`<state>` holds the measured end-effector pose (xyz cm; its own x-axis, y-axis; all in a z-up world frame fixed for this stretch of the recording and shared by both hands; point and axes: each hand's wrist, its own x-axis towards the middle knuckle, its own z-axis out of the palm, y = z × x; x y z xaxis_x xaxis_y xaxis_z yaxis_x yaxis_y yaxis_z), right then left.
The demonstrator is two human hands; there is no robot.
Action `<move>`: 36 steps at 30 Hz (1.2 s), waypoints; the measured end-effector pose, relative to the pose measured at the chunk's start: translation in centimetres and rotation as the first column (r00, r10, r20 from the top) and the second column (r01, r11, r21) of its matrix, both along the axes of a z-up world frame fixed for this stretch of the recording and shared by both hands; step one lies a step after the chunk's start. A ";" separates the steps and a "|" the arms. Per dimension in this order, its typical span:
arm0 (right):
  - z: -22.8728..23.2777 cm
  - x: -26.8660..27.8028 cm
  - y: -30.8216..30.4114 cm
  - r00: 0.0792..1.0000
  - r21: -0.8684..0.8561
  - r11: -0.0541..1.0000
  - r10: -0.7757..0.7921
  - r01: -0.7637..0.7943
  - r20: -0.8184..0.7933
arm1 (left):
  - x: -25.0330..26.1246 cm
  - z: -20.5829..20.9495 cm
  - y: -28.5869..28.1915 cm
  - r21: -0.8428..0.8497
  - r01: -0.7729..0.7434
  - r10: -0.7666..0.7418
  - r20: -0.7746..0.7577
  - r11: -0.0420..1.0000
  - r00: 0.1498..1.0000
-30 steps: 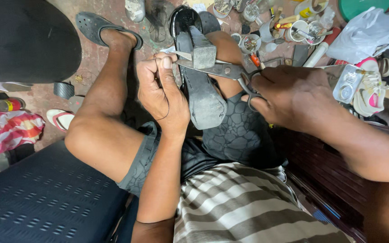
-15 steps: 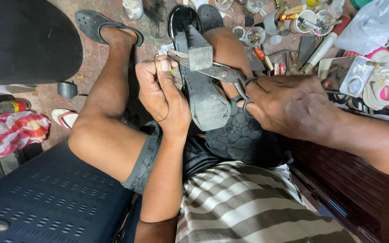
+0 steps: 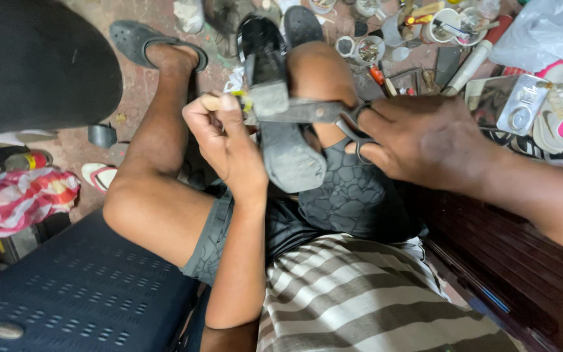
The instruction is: The person repairs a black high-heeled shoe by sewing the upper, trimming excess thread, and hammering the heel. They use a needle and thread, pliers, and a hammer to complete the repair.
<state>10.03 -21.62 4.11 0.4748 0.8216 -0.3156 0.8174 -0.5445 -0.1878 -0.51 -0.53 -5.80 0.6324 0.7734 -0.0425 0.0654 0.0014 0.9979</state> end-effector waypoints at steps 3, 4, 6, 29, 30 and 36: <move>-1.5 1.8 -1.5 0.981 -0.285 0.955 -0.124 0.077 -0.149 | -1.0 -1.7 1.0 0.010 0.102 -0.102 -0.045 0.995 0.994; -2.3 2.5 -2.2 0.987 -0.124 0.991 -0.058 0.040 -0.146 | -1.1 -2.3 1.3 0.048 0.171 -0.168 -0.065 0.984 0.984; -4.5 3.6 -4.3 0.994 0.198 0.980 0.046 -0.025 -0.098 | -2.1 -3.0 1.5 -0.468 0.089 -0.045 0.103 0.879 0.994; -40.2 -5.4 -12.7 0.287 -0.449 0.513 -0.829 0.731 -0.480 | -9.5 -6.0 4.4 -0.428 -0.239 0.273 0.020 0.871 0.962; -40.9 -5.2 -12.9 0.315 -0.433 0.529 -0.822 0.730 -0.475 | -9.1 -5.8 4.1 -0.397 -0.212 0.259 0.067 0.893 0.964; -41.0 -3.4 -13.6 0.799 -0.211 0.848 -0.529 0.486 -0.287 | -7.6 -4.3 2.9 -0.413 -0.110 0.223 0.237 0.904 0.946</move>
